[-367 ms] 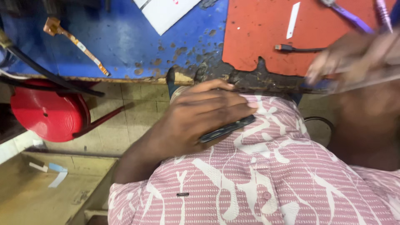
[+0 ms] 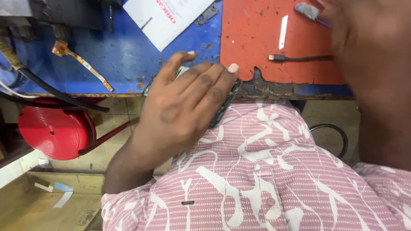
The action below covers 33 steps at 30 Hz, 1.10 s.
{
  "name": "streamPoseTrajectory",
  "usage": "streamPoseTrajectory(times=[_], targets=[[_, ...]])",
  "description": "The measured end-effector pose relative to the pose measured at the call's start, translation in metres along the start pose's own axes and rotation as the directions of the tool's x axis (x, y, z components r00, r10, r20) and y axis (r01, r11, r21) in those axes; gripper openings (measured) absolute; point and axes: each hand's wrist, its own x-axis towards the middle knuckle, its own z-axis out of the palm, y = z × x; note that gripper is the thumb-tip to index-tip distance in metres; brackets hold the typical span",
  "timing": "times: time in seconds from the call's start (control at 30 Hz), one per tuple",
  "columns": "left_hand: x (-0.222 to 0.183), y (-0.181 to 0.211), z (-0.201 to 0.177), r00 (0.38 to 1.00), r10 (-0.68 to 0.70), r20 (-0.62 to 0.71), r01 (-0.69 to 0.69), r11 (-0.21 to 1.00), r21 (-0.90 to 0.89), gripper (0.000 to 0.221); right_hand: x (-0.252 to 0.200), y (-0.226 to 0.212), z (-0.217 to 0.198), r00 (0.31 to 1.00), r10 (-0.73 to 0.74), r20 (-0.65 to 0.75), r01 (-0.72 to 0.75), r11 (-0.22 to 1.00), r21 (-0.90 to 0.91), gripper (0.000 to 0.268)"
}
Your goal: The person aligns a smartphone screen assembly with the phone's internal chassis and presses the edges to fit. They then use a screwdriver to tighten screws along the metal frame of the device.
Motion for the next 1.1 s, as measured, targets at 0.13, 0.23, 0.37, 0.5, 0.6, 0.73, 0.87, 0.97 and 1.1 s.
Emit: streamPoseTrajectory(times=[0.13,0.23,0.37,0.5,0.6,0.73,0.87,0.97,1.1], targets=[[0.009,-0.005,0.012,0.999,0.048,-0.002,-0.047,0.991,0.124,0.033,0.004,-0.03,0.004,0.995,-0.081,0.053,0.066,0.966,0.25,0.02],[0.015,-0.008,0.019,0.998,0.058,0.023,-0.061,0.98,0.191,0.036,0.002,-0.036,0.005,0.999,-0.048,0.02,0.042,0.967,0.252,0.016],[0.023,-0.009,0.033,0.996,0.093,0.017,-0.094,0.955,0.282,0.034,-0.004,-0.041,-0.015,0.997,-0.032,-0.064,0.057,0.899,0.434,0.018],[0.033,-0.007,0.041,0.993,0.114,0.022,-0.115,0.942,0.315,0.034,0.002,-0.048,-0.027,0.991,-0.055,-0.118,0.108,0.857,0.504,0.021],[0.036,-0.006,0.045,0.992,0.129,0.01,-0.125,0.933,0.338,0.034,0.006,-0.05,-0.027,0.985,-0.07,-0.155,0.139,0.858,0.494,0.022],[0.036,-0.005,0.047,0.991,0.131,0.01,-0.126,0.927,0.354,0.034,0.006,-0.048,-0.027,0.979,-0.122,-0.161,0.184,0.871,0.456,0.023],[0.039,-0.005,0.049,0.991,0.134,0.012,-0.129,0.918,0.376,0.035,0.005,-0.049,-0.025,0.975,-0.128,-0.179,0.194,0.886,0.421,0.026],[0.04,-0.003,0.051,0.991,0.132,0.015,-0.127,0.911,0.392,0.034,0.004,-0.05,-0.024,0.97,-0.146,-0.196,0.212,0.903,0.373,0.026],[0.041,-0.003,0.053,0.99,0.141,0.012,-0.133,0.903,0.408,0.033,0.003,-0.05,-0.019,0.959,-0.176,-0.224,0.247,0.904,0.35,0.026]])
